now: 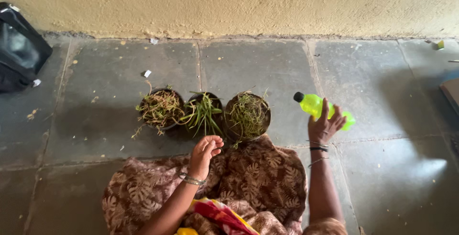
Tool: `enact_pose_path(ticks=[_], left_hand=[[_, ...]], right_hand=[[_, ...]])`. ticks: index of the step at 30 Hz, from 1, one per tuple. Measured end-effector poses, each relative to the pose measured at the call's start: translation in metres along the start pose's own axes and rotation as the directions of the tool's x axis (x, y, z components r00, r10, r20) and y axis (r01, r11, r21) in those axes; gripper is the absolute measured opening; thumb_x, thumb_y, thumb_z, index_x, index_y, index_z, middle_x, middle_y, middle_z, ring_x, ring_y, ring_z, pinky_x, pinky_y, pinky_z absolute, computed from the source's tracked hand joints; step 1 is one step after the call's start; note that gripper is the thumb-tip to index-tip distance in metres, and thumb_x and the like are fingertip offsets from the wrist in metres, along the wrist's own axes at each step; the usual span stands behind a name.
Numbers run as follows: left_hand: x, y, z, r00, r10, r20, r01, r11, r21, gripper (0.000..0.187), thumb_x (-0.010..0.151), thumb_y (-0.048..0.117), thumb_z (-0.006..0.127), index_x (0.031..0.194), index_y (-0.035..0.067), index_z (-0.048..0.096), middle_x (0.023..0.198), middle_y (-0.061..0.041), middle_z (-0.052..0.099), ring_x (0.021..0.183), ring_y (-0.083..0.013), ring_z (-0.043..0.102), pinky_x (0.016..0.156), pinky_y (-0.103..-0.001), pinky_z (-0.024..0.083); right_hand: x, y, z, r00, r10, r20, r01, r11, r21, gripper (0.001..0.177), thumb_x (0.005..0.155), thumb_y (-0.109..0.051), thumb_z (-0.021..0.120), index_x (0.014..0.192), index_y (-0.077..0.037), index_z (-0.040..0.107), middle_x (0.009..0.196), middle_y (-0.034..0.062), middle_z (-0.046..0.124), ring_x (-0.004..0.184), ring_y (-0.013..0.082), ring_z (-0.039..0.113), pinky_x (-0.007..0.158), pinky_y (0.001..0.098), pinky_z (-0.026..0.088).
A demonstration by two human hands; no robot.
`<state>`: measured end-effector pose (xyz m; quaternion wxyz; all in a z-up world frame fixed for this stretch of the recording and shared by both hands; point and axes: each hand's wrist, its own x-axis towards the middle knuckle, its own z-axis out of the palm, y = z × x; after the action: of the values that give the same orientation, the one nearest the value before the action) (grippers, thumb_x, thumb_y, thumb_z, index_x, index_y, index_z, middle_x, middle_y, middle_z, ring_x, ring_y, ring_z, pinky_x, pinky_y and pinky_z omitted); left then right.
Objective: The person sits on the floor and tends to three small potted plants. They pick and remove dry or unwanted plant material from the pots by hand and then water the plants using a green plastic bottle.
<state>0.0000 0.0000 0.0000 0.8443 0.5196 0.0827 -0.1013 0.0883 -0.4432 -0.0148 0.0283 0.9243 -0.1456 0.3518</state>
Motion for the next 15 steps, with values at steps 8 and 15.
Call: enact_pose_path(ticks=[8, 15], left_hand=[[0.001, -0.008, -0.002, 1.0, -0.001, 0.027, 0.003, 0.997, -0.076, 0.019, 0.1, 0.019, 0.059, 0.11, 0.005, 0.069, 0.103, -0.009, 0.075, 0.095, -0.0183, 0.073, 0.083, -0.032, 0.061], [-0.008, 0.001, -0.01, 0.999, -0.001, 0.052, 0.005, 0.997, -0.079, 0.022, 0.103, 0.021, 0.056, 0.112, 0.005, 0.069, 0.106, -0.01, 0.075, 0.097, -0.0182, 0.073, 0.084, -0.031, 0.06]], right_hand=[[0.014, -0.031, -0.045, 0.943, -0.32, -0.086, 0.315, 0.947, -0.067, 0.067, 0.087, -0.014, 0.085, 0.144, -0.04, 0.06, 0.147, 0.0078, 0.048, 0.148, 0.0279, 0.042, 0.129, 0.0628, 0.005], [0.025, -0.067, -0.045, 0.929, -0.344, -0.133, 0.329, 0.936, -0.124, 0.058, 0.087, -0.014, 0.082, 0.137, -0.039, 0.065, 0.147, 0.0087, 0.048, 0.142, 0.0288, 0.047, 0.127, 0.0629, 0.005]])
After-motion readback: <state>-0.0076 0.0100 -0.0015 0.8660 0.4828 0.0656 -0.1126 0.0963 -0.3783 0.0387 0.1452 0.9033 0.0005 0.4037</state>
